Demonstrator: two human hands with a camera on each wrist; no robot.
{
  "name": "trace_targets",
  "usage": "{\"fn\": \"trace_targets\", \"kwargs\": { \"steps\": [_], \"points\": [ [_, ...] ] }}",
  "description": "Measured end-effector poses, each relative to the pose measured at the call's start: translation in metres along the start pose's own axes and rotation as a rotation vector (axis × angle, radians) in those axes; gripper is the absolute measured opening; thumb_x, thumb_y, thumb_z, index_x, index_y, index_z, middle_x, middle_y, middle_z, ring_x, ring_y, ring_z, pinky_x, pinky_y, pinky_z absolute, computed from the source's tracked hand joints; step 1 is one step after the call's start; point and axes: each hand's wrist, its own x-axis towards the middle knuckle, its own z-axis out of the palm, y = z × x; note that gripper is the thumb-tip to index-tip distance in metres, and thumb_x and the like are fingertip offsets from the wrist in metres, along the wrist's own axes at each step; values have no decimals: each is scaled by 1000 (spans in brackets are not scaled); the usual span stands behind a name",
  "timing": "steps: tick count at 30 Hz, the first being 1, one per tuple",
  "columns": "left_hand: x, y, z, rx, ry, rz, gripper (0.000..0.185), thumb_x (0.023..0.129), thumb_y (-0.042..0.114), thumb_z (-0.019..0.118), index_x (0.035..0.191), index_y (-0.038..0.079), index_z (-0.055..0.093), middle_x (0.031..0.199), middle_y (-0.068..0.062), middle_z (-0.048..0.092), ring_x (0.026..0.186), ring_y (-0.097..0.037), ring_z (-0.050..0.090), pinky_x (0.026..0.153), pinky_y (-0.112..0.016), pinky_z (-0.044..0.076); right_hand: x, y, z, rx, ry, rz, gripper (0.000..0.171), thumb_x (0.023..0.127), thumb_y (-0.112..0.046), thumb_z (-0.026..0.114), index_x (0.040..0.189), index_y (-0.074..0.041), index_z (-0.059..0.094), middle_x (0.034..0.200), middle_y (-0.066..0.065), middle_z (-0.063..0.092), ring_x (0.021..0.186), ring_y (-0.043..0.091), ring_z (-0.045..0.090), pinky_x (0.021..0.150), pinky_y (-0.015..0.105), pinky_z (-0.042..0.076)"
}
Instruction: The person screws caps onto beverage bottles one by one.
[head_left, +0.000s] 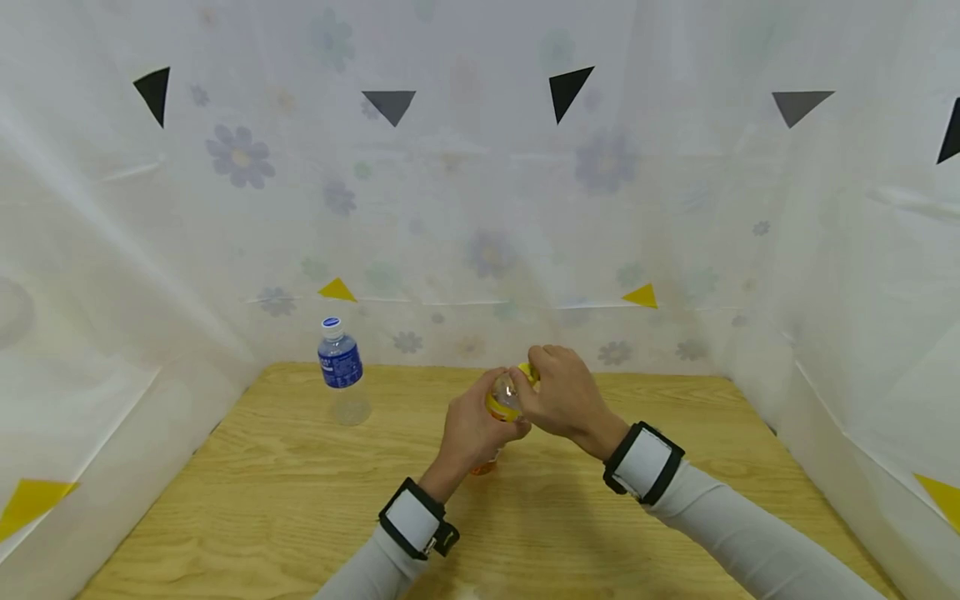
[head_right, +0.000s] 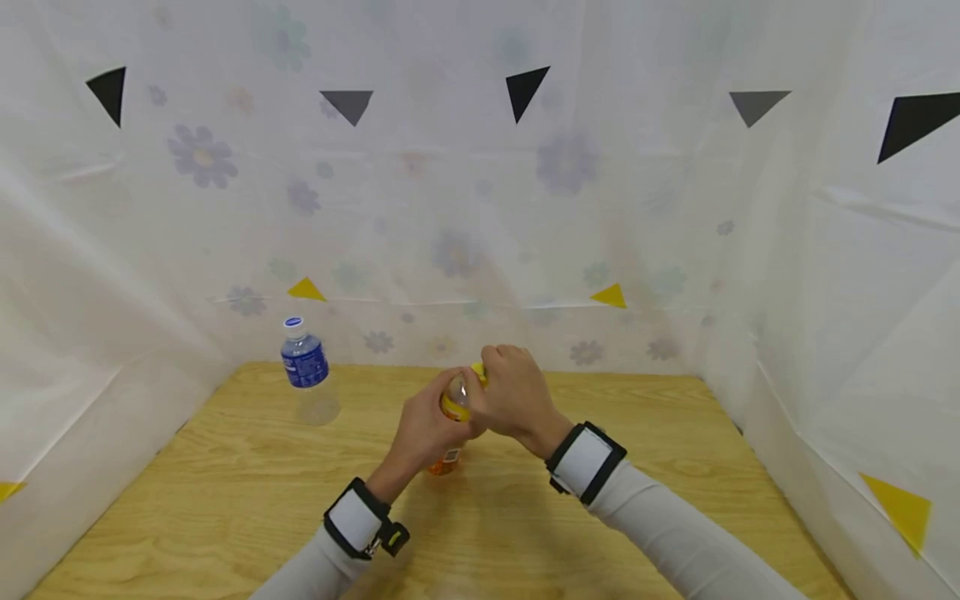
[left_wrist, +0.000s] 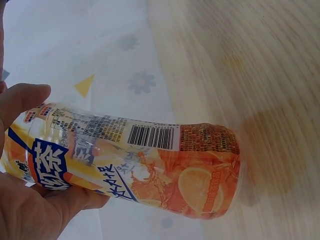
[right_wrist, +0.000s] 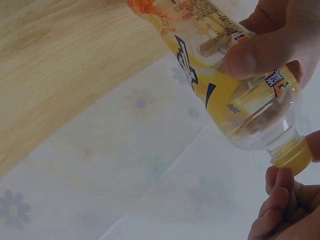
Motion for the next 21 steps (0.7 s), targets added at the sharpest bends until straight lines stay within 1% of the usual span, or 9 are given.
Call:
{"fn": "trace_targets", "kwargs": {
  "steps": [6, 8, 10, 11, 13, 15, 16, 18, 21],
  "points": [
    [-1, -1, 0, -15, -3, -12, 74, 77, 28, 87, 144, 22, 55, 111, -5, 71, 86, -17, 67, 68, -30, 55, 0, 0, -1, 13, -23, 11, 36, 97, -22, 64, 68, -9, 47, 58, -4, 33, 53, 11, 29, 55, 28, 28],
    [-1, -1, -1, -21, -7, -24, 75, 77, 29, 87, 144, 22, 54, 111, -5, 71, 86, -17, 67, 68, -30, 55, -1, -2, -2, 26, -40, 31, 35, 98, -22, 64, 70, -7, 49, 59, -2, 36, 54, 12, 31, 55, 29, 29],
    [-1, -1, -2, -25, -12, -32, 76, 77, 29, 87, 145, 21, 54, 111, -7, 71, 86, -18, 67, 68, -30, 55, -2, -4, -5, 35, -61, 58, 29, 98, -25, 65, 78, -6, 57, 65, 1, 48, 59, 14, 42, 57, 30, 36],
    [-1, -1, -2, -25, -14, -34, 76, 77, 29, 87, 145, 20, 54, 111, -8, 71, 86, -18, 67, 68, -30, 55, -2, -6, -6, 43, -75, 75, 27, 98, -27, 65, 84, -5, 61, 70, 4, 54, 64, 16, 49, 60, 32, 41],
    [-1, -1, -3, -25, -14, -35, 76, 77, 29, 87, 144, 19, 54, 112, -10, 71, 86, -19, 67, 67, -31, 55, -2, -10, -10, 55, -107, 102, 28, 98, -30, 66, 103, -2, 67, 87, 11, 66, 80, 25, 61, 68, 39, 50],
    [-1, -1, -3, -27, -13, -31, 75, 76, 29, 87, 144, 18, 55, 112, -11, 71, 85, -20, 67, 67, -31, 55, -2, -12, -14, 62, -141, 112, 36, 98, -29, 66, 121, -2, 66, 105, 15, 70, 100, 31, 65, 79, 46, 54],
    [-1, -1, -3, -26, -12, -28, 75, 76, 29, 87, 143, 17, 55, 112, -11, 71, 85, -20, 67, 67, -31, 55, -1, -13, -16, 68, -160, 115, 38, 98, -27, 66, 127, -2, 64, 110, 15, 69, 105, 33, 64, 82, 48, 55],
    [0, -1, -3, -28, -13, -24, 75, 76, 29, 87, 143, 17, 55, 111, -10, 71, 85, -19, 67, 67, -31, 55, 0, -15, -19, 76, -191, 113, 38, 98, -21, 65, 132, -3, 63, 115, 17, 69, 110, 35, 63, 83, 49, 55],
    [1, -2, -3, -33, -12, -18, 74, 76, 30, 87, 142, 16, 56, 110, -8, 71, 85, -18, 67, 66, -31, 55, 1, -17, -23, 69, -224, 103, 33, 97, -13, 65, 129, -3, 64, 116, 17, 70, 108, 35, 64, 81, 48, 55]
  ]
}}
